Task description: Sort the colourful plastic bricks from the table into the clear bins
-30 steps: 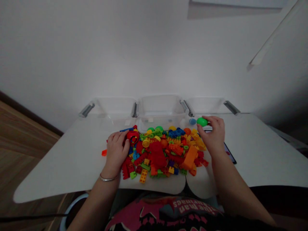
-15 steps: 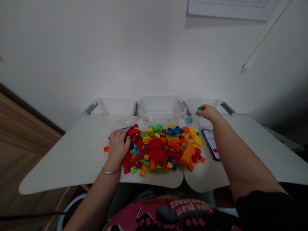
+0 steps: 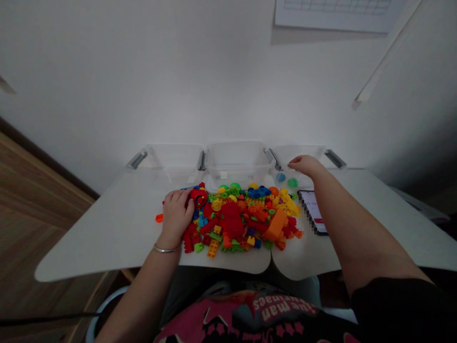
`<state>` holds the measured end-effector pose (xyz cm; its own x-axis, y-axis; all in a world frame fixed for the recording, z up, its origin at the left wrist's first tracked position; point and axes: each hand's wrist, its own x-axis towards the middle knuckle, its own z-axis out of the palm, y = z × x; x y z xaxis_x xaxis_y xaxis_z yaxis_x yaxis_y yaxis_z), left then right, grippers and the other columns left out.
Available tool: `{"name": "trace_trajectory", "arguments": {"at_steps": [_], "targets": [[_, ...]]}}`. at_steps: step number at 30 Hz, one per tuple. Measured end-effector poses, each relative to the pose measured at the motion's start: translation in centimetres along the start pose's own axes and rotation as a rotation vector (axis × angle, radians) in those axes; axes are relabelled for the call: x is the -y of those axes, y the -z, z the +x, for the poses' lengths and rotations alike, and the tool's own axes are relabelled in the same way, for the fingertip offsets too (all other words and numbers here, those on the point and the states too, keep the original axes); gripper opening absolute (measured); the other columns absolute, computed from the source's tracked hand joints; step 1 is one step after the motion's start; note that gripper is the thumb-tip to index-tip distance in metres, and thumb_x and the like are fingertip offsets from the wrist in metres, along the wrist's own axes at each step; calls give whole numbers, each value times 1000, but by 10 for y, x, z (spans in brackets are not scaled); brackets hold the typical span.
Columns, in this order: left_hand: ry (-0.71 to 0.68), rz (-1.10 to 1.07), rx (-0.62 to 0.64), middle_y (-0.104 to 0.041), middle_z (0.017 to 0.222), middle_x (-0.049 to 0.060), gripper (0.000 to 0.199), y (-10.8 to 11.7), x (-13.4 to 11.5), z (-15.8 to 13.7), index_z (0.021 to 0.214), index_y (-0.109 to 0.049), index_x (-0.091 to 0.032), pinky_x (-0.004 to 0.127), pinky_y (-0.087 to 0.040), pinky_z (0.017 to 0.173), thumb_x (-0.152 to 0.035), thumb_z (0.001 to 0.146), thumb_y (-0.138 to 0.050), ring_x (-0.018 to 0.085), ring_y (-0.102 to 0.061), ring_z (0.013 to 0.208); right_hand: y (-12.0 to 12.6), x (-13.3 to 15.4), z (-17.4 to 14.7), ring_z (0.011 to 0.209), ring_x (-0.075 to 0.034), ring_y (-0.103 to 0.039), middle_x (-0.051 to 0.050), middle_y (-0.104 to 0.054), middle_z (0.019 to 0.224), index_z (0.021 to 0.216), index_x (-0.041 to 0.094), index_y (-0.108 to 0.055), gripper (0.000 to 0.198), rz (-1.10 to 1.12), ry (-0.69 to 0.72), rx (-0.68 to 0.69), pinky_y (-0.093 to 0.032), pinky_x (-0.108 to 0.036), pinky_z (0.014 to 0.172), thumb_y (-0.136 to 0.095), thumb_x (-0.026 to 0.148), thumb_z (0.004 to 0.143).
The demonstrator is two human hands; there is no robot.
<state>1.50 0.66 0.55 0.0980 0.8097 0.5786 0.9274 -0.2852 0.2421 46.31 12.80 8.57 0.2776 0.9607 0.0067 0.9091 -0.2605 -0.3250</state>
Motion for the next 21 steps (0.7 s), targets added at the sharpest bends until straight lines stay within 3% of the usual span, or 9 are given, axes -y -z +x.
{"name": "trace_trajectory", "arguments": {"at_steps": [6,8,11,14,21], "targets": [[1,-5,-13,-70,107,12,42,1,-1,0,121,-65,-17,46,-40,102,-32,92,-38,28,-57,105,-5,3,-53,86,-20,-66,-10,-70,106,106,16,-68,30,336,304,-608,-53,-37,83,-54,27,82],[-4,-1,-10,-70,107,12,43,1,-1,0,121,-65,-16,46,-40,102,-33,93,-38,28,-57,105,-14,6,-79,77,-17,-64,-8,-68,103,105,18,-66,28,421,382,-677,-54,-35,74,-54,28,82],[0,10,-5,-70,108,13,44,0,-1,0,122,-65,-16,47,-40,102,-33,93,-38,29,-56,106,-37,10,-113,72,-17,-61,-6,-68,98,103,20,-66,26,487,428,-637,-55,-35,72,-55,31,83],[0,15,3,-69,108,13,44,0,-1,0,122,-65,-16,47,-40,102,-33,93,-38,29,-56,106,-63,10,-127,80,-21,-62,-9,-68,100,104,19,-67,28,460,437,-520,-54,-40,80,-55,32,82],[0,6,-8,-69,108,12,41,0,-2,-3,120,-65,-17,46,-40,101,-31,92,-39,28,-56,105,-96,2,-112,111,-28,-61,-14,-68,116,110,15,-69,34,229,444,-276,-45,-44,103,-50,25,84]]}}
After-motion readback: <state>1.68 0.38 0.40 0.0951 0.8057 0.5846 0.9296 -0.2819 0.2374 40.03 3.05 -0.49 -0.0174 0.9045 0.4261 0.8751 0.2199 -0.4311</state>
